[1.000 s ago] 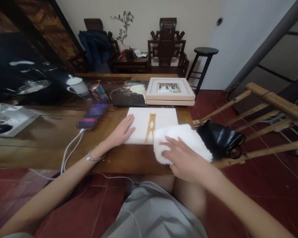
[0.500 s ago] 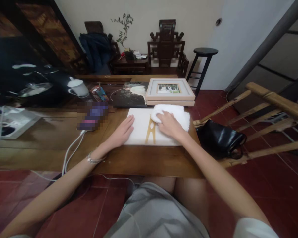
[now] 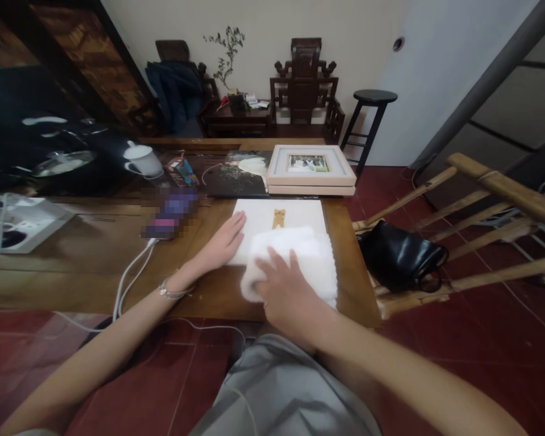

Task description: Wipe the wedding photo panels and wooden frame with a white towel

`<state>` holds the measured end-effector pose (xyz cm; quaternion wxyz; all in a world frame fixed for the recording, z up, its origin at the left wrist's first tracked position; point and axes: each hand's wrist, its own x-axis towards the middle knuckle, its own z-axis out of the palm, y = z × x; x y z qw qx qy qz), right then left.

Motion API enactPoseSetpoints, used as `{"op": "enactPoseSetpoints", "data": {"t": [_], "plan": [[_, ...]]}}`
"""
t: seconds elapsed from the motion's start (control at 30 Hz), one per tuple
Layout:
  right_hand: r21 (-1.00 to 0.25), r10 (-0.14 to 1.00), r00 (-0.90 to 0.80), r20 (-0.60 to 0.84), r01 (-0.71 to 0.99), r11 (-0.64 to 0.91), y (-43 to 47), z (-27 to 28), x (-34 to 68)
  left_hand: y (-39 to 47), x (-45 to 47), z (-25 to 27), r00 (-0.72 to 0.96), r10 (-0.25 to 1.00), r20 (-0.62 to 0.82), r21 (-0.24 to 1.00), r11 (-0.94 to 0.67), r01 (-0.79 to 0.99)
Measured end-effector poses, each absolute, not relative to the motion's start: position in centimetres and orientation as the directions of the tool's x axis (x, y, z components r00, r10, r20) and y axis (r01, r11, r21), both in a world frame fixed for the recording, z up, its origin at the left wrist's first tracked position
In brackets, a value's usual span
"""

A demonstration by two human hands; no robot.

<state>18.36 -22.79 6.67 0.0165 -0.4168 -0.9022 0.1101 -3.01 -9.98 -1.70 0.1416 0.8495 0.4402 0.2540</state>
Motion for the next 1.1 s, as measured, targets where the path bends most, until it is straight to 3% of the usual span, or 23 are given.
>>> {"op": "enactPoseSetpoints", "data": {"t": [0.23, 0.43, 0.6, 0.77, 1.1], "plan": [[-0.218, 0.768, -0.641, -0.002, 0.749, 0.625, -21.2, 6.8, 18.1, -9.9, -3.0, -1.8, 0.481, 0.823, 0.302, 0.473, -0.567, 0.674], [-0.137, 0.846, -0.533, 0.01, 0.837, 0.529, -15.0, 6.3, 17.6, -10.0, -3.1, -1.6, 0.496, 0.821, 0.285, 0.462, -0.57, 0.679], [-0.065, 0.847, -0.525, 0.079, 0.845, 0.53, -11.6, 6.3, 17.5, -10.0, -3.1, -1.7, 0.488, 0.819, 0.301, 0.478, -0.572, 0.667], [-0.044, 0.813, -0.582, 0.018, 0.812, 0.583, -14.0, 5.7, 17.2, -10.0, -3.0, -1.6, 0.493, 0.82, 0.291, 0.468, -0.571, 0.674], [-0.225, 0.731, -0.679, -0.065, 0.724, 0.653, -22.8, 7.4, 17.1, -10.1, -3.0, -1.4, 0.487, 0.828, 0.279, 0.462, -0.56, 0.688]]}}
